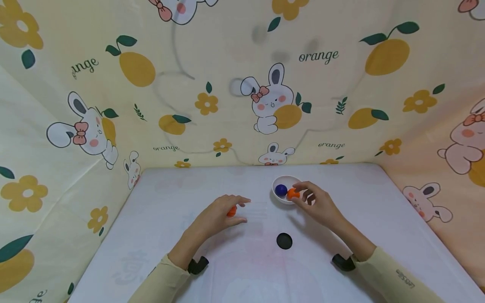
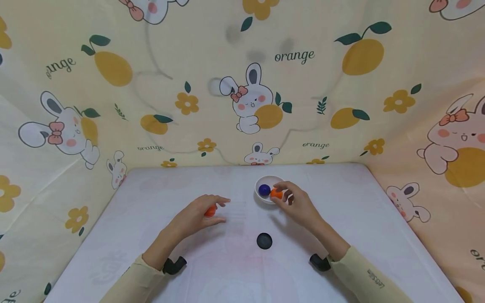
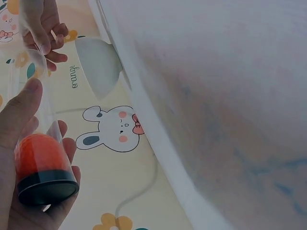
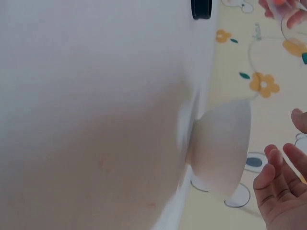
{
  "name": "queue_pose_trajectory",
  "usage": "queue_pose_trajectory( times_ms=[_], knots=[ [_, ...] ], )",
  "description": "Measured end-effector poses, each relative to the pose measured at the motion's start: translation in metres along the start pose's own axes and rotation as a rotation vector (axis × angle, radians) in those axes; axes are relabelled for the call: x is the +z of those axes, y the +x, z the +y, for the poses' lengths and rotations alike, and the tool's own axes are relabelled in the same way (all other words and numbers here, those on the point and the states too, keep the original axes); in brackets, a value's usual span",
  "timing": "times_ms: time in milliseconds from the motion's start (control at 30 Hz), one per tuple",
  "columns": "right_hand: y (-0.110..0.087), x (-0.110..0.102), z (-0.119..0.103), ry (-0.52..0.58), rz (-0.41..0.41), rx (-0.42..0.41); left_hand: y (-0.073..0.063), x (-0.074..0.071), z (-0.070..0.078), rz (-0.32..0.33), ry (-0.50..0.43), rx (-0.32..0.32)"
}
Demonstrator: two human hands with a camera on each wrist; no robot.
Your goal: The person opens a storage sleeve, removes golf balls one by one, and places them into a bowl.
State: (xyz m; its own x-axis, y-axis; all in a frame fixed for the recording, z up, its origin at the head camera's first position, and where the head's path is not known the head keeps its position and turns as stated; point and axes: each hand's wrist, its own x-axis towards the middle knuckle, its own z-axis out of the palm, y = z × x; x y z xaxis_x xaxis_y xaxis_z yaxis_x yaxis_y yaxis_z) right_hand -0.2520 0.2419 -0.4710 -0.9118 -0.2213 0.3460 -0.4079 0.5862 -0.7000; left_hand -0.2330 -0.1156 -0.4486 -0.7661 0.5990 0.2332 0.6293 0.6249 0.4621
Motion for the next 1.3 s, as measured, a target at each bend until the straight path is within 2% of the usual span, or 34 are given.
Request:
queue_pose_trajectory(
  times_ms=[333,533,900,1300],
  knots=[
    [-0.007,0.009,-0.008,0.041,-0.003,-0.078,0.0,0.001,0.0,0.001,0.0,-0.003],
    [-0.013,0.015,-0.016,0.079,-0.015,-0.083,0.002,0.001,-0.001,-0.001,0.004,0.002],
    [-0.02,0.029,-0.026,0.157,-0.125,-0.011,0.001,0.001,-0.001,0.001,0.001,0.012],
    [-0.023,0.04,-0.036,0.221,-0.246,-0.008,0.001,0.001,0.001,-0.007,0.007,0.016]
  ],
)
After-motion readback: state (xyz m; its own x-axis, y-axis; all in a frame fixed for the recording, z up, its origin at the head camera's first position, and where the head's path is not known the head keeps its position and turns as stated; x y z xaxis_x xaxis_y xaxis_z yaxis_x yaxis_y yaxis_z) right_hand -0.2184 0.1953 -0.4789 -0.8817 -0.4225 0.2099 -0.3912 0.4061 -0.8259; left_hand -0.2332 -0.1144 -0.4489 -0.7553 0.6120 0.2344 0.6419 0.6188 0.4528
